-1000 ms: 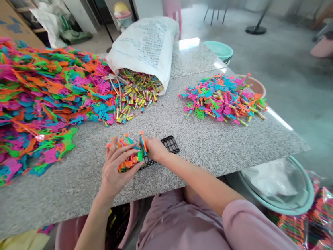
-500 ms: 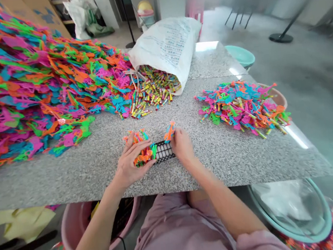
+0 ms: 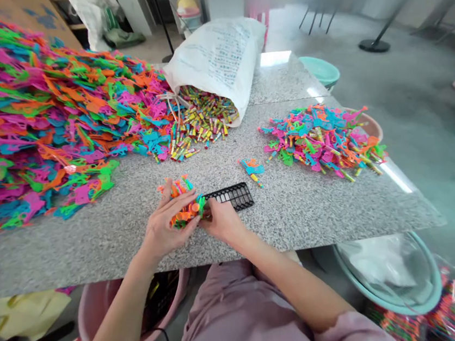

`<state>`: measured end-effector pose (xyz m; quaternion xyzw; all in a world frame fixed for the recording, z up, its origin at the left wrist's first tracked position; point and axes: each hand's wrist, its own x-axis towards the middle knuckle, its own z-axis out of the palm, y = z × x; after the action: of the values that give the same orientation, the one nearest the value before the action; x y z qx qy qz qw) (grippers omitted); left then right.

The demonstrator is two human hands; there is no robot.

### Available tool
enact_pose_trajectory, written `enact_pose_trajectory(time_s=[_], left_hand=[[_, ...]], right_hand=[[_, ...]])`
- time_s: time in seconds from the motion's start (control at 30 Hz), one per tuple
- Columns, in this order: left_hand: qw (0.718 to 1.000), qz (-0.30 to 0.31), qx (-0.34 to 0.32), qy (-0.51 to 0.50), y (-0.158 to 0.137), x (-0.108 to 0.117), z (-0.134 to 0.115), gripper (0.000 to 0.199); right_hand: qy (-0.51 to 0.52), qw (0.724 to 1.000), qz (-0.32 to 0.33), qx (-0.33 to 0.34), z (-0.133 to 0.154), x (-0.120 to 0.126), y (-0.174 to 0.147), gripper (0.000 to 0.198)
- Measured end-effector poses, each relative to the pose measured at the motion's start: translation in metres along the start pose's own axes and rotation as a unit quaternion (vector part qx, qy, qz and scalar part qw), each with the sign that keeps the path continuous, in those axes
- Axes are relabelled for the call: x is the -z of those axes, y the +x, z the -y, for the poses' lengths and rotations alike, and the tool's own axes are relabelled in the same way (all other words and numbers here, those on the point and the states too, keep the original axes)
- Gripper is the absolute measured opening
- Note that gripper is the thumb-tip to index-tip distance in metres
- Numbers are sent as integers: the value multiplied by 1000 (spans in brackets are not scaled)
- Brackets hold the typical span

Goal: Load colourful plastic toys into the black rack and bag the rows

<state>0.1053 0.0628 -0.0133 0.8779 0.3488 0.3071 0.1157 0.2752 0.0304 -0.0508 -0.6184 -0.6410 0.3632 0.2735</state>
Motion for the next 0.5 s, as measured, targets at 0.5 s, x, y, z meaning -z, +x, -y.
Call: enact_pose_trajectory(time_s=[0.5], left_hand=[[1000,9,20,-3,0,2,-4,48]], right_hand=[[-150,973,25,176,-24,-2,-10,11]])
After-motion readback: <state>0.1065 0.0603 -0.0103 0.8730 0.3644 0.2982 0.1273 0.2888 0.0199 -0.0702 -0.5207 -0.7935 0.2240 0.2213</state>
